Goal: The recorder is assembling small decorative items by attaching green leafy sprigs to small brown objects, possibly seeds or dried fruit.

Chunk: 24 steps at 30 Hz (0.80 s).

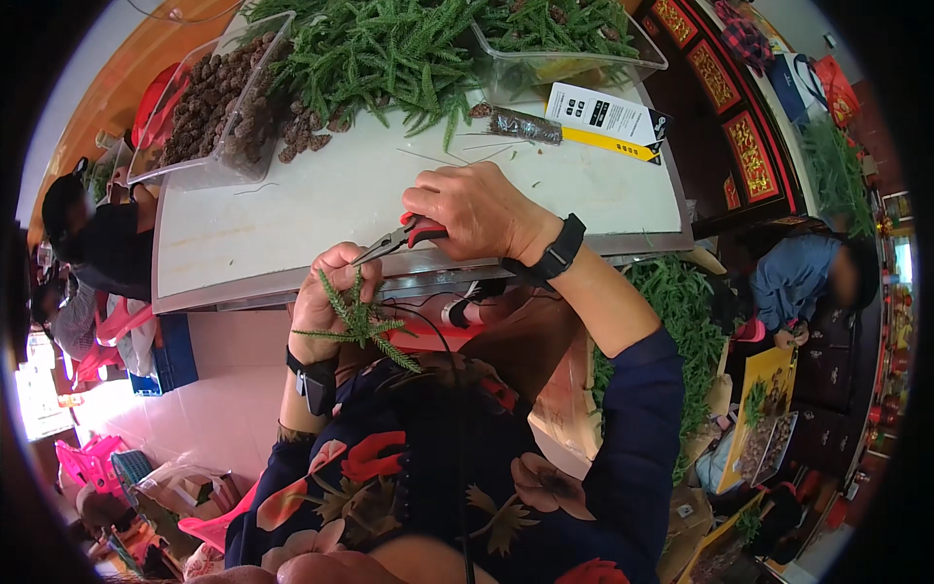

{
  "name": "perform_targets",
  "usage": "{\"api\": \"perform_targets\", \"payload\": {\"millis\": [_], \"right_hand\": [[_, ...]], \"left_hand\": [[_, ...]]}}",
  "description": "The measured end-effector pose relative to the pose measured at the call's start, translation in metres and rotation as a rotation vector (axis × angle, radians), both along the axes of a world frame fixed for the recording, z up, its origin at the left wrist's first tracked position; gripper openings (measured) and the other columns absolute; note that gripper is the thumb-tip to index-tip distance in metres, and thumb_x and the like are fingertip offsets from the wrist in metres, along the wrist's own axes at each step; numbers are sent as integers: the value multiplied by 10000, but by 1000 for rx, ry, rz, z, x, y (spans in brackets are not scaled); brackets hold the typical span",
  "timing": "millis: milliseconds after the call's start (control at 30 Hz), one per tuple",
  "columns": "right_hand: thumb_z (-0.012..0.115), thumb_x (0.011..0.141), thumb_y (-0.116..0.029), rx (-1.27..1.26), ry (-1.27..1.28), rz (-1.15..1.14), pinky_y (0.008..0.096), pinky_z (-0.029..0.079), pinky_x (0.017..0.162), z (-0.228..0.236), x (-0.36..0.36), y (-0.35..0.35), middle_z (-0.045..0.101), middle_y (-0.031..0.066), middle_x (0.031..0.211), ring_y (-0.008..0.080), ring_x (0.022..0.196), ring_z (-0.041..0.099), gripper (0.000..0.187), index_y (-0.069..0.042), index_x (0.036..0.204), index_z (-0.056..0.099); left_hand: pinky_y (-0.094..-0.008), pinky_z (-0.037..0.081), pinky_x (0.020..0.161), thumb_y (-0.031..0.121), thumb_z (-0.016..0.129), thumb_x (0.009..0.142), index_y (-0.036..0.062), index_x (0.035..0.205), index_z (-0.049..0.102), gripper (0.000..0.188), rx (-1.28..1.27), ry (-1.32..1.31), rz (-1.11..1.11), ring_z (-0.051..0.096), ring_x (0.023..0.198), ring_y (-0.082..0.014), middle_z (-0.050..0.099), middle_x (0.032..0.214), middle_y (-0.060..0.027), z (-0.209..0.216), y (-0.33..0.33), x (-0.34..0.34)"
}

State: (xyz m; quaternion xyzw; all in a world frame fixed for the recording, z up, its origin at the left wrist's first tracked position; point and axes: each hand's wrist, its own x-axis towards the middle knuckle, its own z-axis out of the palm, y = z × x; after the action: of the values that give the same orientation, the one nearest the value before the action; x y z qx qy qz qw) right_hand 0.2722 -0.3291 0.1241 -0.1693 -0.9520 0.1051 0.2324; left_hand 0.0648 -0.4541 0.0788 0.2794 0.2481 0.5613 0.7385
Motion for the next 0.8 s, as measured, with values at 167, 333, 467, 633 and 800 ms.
{"api": "perform_targets", "payload": {"millis": [167, 333, 467, 633, 800], "right_hand": [[702, 696, -172, -32, -104, -88, 364, 478, 536, -2, 5, 0, 598, 45, 739, 274, 681, 621, 192, -101, 812, 567], [708, 693, -183, -32, -250, -303, 383, 491, 536, -3, 3, -15, 616, 89, 676, 303, 634, 630, 197, -66, 788, 581], [711, 701, -189, -46, -309, -432, 394, 496, 536, 8, -2, -33, 624, 116, 659, 315, 618, 633, 204, -48, 766, 579], [715, 722, -205, -74, -326, -498, 394, 491, 518, 16, -3, -40, 634, 128, 669, 319, 607, 635, 218, -43, 757, 574], [720, 742, -229, -97, -296, -492, 386, 487, 511, 16, -3, -40, 633, 118, 667, 311, 598, 633, 235, -45, 758, 575]], "left_hand": [[-214, 451, 584, 76, 599, 916, -4, 946, 632, 91, -62, 145, 133, 550, 674, -78, 660, 848, -39, 2, 6, 4], [-194, 409, 586, 88, 619, 912, -21, 958, 648, 122, 4, 621, 444, 512, 688, -40, 644, 812, -5, -11, 11, 13], [-185, 383, 591, 95, 623, 913, -26, 959, 653, 133, 95, 860, 581, 476, 686, -25, 609, 778, 22, -11, 13, 20], [-181, 375, 601, 78, 624, 906, -24, 929, 658, 109, 5, 644, 485, 461, 675, -22, 582, 742, 45, -3, 13, 16], [-181, 372, 603, 76, 626, 903, -24, 916, 654, 104, -44, 577, 499, 456, 670, -22, 567, 720, 52, 0, 11, 15]]}}
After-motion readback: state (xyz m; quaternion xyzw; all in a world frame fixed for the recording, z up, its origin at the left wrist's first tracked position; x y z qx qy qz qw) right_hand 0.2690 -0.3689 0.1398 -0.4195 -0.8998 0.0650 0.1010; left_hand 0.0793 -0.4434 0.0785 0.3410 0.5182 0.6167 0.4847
